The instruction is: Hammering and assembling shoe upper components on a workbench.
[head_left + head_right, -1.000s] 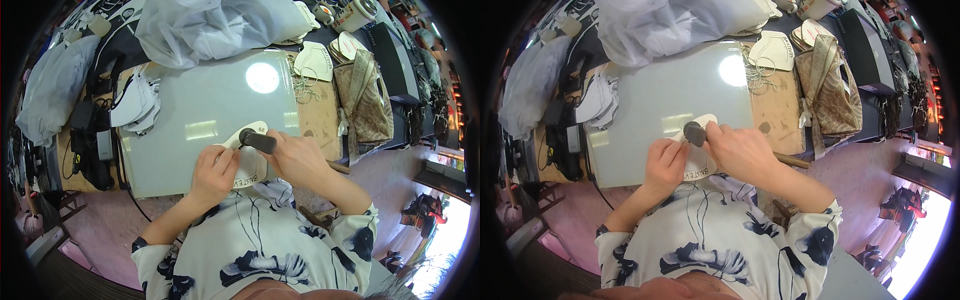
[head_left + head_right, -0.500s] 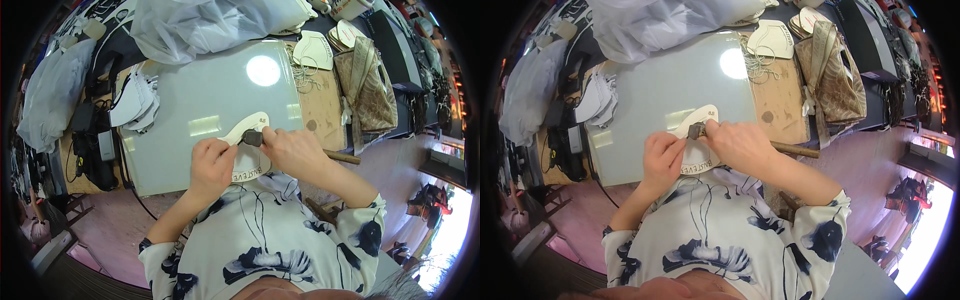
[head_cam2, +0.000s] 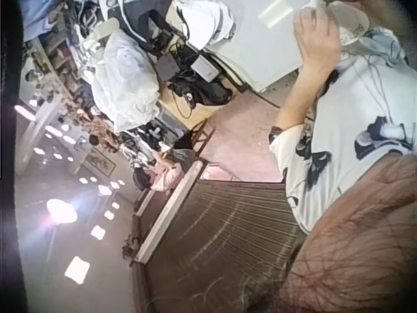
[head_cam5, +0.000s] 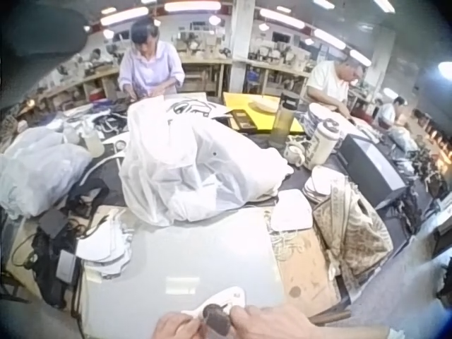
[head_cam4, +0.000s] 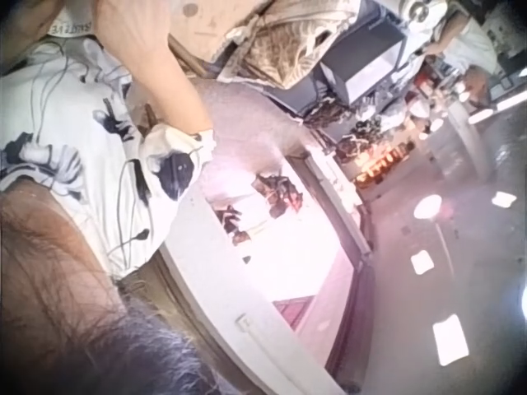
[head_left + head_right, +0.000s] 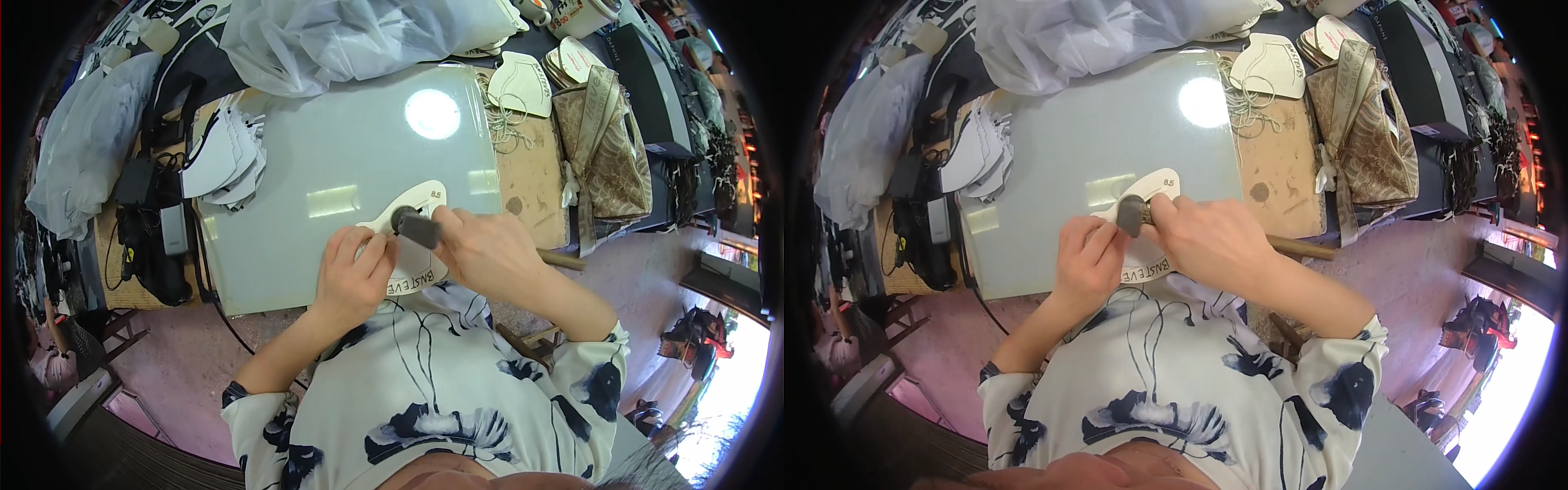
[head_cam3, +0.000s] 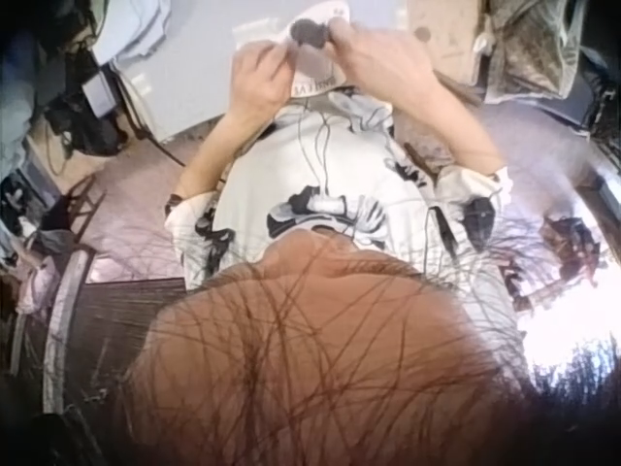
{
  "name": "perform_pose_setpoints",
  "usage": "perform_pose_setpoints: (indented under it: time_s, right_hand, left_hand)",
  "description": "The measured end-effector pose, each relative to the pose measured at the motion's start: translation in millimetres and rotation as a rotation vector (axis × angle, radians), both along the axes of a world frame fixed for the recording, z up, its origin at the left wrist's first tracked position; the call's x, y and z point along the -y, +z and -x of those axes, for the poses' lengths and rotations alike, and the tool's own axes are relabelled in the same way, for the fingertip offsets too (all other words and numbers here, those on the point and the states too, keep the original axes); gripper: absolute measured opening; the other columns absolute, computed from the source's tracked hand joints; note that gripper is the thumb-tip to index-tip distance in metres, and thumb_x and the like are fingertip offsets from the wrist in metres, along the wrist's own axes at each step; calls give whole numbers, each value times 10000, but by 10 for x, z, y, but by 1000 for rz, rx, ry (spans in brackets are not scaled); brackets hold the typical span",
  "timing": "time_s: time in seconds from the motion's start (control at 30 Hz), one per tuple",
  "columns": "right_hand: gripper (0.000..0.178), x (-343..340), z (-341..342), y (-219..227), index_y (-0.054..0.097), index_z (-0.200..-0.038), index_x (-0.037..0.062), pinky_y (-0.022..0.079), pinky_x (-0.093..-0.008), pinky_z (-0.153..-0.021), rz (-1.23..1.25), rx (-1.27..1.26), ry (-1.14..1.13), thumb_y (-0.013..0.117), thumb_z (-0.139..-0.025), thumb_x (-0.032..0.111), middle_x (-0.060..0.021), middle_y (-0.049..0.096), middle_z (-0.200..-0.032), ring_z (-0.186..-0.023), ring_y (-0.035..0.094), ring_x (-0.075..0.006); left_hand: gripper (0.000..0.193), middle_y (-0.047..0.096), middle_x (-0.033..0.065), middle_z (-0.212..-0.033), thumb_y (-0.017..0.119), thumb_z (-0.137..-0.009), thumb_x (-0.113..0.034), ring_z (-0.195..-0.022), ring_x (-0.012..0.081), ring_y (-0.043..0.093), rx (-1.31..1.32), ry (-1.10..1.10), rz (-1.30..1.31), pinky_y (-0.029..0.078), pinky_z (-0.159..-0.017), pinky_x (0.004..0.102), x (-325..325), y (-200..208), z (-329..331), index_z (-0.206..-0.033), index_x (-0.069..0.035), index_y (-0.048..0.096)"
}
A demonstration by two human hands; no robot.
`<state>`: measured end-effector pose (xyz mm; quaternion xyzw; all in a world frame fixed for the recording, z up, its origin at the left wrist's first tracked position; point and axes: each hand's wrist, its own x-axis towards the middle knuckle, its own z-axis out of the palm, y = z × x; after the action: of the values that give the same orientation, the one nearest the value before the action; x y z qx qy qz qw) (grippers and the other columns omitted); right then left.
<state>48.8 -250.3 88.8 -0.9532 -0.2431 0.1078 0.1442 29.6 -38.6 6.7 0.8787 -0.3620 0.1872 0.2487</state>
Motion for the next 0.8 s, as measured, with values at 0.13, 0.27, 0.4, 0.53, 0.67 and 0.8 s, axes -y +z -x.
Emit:
perform_pose_setpoints:
  time_s: [0.13, 0.27, 0.4, 0.53, 0.67, 0.8]
  right_hand:
    - [325, -11, 41, -94, 532, -872, 18, 480, -392, -480, 38, -23, -3, 580, -961, 327, -122, 639, -631, -556, 646, -303]
    - [331, -1, 19, -97, 530, -869, 18, 482, -390, -482, 58, -59, 6, 582, -959, 332, -124, 642, -638, -561, 651, -300]
    - [325, 2, -10, -65, 527, -866, 20, 485, -392, -483, 51, -66, 12, 580, -961, 325, -124, 642, -638, -560, 650, -299]
    - [321, -25, 35, -15, 525, -865, 25, 488, -390, -483, -65, 19, -26, 576, -964, 326, -125, 643, -642, -561, 651, -297]
    - [242, -14, 18, -131, 524, -888, 54, 439, -401, -431, 10, 16, 32, 662, -887, 253, -74, 607, -601, -488, 608, -284]
    - [258, -20, 71, -210, 515, -868, 53, 444, -401, -436, 14, 1, 8, 659, -894, 266, -75, 605, -601, -488, 607, -283]
  left_hand:
    - [240, 607, 74, -984, 670, -721, -41, -954, 255, 579, -91, 46, 90, 456, -868, 418, -2, 8, 14, -955, 10, 673]
    - [252, 606, 69, -966, 715, -707, 20, -930, 266, 575, -155, 8, 145, 459, -810, 421, -91, 18, -11, -958, 9, 686]
    - [255, 606, 68, -960, 720, -706, -2, -926, 259, 577, -46, -26, -7, 454, -833, 434, -89, 87, -7, -957, 12, 679]
    - [227, 606, 63, -973, 652, -759, -79, -961, 237, 582, 13, -17, -51, 445, -900, 423, -85, 53, -3, -971, 2, 672]
    - [207, 605, 65, -957, 658, -778, -76, -963, 232, 584, 0, -13, -51, 447, -899, 413, -103, 44, 0, -969, 4, 672]
    - [235, 606, 63, -944, 659, -754, -63, -919, 228, 582, 20, 2, -11, 452, -843, 394, -90, 50, 10, -978, 6, 675]
